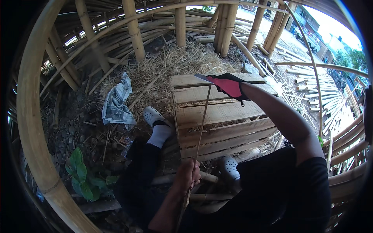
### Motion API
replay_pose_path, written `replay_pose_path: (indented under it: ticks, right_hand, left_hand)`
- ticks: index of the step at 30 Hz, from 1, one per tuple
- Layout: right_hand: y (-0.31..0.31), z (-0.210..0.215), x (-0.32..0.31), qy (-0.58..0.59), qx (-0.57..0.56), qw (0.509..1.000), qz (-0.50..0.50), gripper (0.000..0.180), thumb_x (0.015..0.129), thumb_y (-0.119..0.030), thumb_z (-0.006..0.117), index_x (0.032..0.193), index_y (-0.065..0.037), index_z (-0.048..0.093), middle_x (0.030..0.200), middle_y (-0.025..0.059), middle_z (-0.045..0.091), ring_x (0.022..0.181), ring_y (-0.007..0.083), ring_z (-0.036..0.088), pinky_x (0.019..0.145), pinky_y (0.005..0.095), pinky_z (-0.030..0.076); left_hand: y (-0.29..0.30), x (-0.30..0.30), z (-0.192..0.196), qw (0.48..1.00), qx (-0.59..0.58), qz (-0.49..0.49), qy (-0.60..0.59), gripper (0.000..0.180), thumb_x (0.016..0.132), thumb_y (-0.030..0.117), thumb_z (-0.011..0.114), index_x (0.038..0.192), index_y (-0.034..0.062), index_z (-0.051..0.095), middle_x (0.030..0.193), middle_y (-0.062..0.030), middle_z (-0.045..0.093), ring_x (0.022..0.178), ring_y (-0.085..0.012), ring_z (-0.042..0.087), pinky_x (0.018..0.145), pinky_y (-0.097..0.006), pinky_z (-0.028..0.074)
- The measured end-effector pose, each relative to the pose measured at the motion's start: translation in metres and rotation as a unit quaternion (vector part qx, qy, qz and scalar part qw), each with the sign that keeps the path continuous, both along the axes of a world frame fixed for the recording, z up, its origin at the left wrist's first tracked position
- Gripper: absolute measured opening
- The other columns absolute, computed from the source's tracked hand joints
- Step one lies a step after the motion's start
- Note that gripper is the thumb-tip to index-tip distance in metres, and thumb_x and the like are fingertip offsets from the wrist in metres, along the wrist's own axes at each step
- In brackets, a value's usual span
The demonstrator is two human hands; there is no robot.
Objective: Shaving a thin bamboo stick with a knife while sitting in a bamboo structure.
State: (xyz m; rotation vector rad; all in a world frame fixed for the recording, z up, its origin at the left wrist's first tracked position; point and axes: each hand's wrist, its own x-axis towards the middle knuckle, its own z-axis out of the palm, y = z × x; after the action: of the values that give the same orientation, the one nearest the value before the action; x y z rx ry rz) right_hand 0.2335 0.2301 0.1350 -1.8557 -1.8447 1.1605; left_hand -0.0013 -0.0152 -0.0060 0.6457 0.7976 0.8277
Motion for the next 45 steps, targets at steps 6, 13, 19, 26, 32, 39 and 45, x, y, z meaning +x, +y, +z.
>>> replay_pose_path:
  ticks: [6,13,19,26,32,39,45]
  right_hand:
    - [0.0,0.001,0.003,0.005,-0.003,1.0,0.026,0.06,0.091,-0.069,0.048,0.08,-0.01,0.056,0.065,-0.0027,0.046,0.049,0.0074,0.039,0.044,0.0269,0.033]
    - [-0.004,-0.009,0.019,0.029,-0.021,0.999,0.018,0.057,0.093,-0.066,0.046,0.076,-0.012,0.051,0.062,-0.0036,0.044,0.045,0.0074,0.039,0.041,0.0254,0.032]
    - [-0.017,-0.012,0.026,0.015,-0.027,0.999,0.012,0.056,0.093,-0.067,0.045,0.075,-0.014,0.048,0.059,-0.0057,0.04,0.043,0.0068,0.036,0.039,0.0244,0.03]
    - [-0.022,-0.018,0.016,0.055,-0.079,0.995,0.037,0.057,0.089,-0.07,0.05,0.077,-0.014,0.051,0.065,-0.0049,0.045,0.049,0.007,0.041,0.043,0.0248,0.033]
    - [-0.064,-0.014,-0.019,-0.001,-0.082,0.988,0.132,0.068,0.087,-0.076,0.046,0.077,-0.009,0.054,0.067,-0.0007,0.048,0.055,0.0105,0.044,0.051,0.0286,0.036]
    - [-0.017,0.0,0.001,0.029,-0.005,0.999,-0.019,0.063,0.088,-0.071,0.05,0.1,-0.012,0.066,0.067,-0.0015,0.05,0.05,0.0088,0.041,0.046,0.028,0.035]
    - [-0.009,-0.014,-0.004,0.118,-0.006,0.991,-0.07,0.05,0.087,-0.064,0.06,0.097,-0.015,0.063,0.066,-0.0045,0.048,0.049,0.0053,0.04,0.041,0.0237,0.032]
  left_hand:
    - [0.0,0.0,0.001,1.0,-0.013,-0.005,-0.015,0.039,0.104,0.046,0.035,0.087,0.0115,0.045,0.048,0.0043,0.033,0.037,-0.0066,0.028,0.041,-0.024,0.027]
    - [0.001,0.0,-0.005,1.0,0.008,-0.007,-0.004,0.041,0.103,0.049,0.038,0.087,0.0116,0.046,0.046,0.0022,0.034,0.034,-0.0078,0.028,0.037,-0.024,0.025]
    - [0.001,0.001,-0.001,0.994,0.034,-0.002,0.104,0.041,0.104,0.046,0.037,0.087,0.0096,0.048,0.046,0.002,0.036,0.035,-0.0072,0.03,0.038,-0.024,0.028]
    - [0.003,0.001,-0.003,0.998,0.016,-0.002,0.056,0.043,0.103,0.048,0.039,0.085,0.0103,0.047,0.047,0.0017,0.036,0.035,-0.0074,0.031,0.04,-0.024,0.031]
    - [0.002,-0.003,-0.006,0.999,-0.002,0.001,0.041,0.041,0.101,0.049,0.04,0.084,0.0124,0.046,0.046,0.0031,0.034,0.035,-0.0071,0.03,0.04,-0.024,0.033]
    - [0.007,-0.006,-0.014,0.998,-0.04,-0.037,-0.015,0.043,0.101,0.053,0.038,0.082,0.0139,0.045,0.046,0.0042,0.032,0.034,-0.0077,0.03,0.043,-0.025,0.037]
    - [0.003,-0.003,-0.012,0.998,-0.065,0.003,-0.017,0.036,0.102,0.043,0.036,0.083,0.0133,0.042,0.042,0.001,0.029,0.028,-0.0096,0.025,0.03,-0.025,0.023]
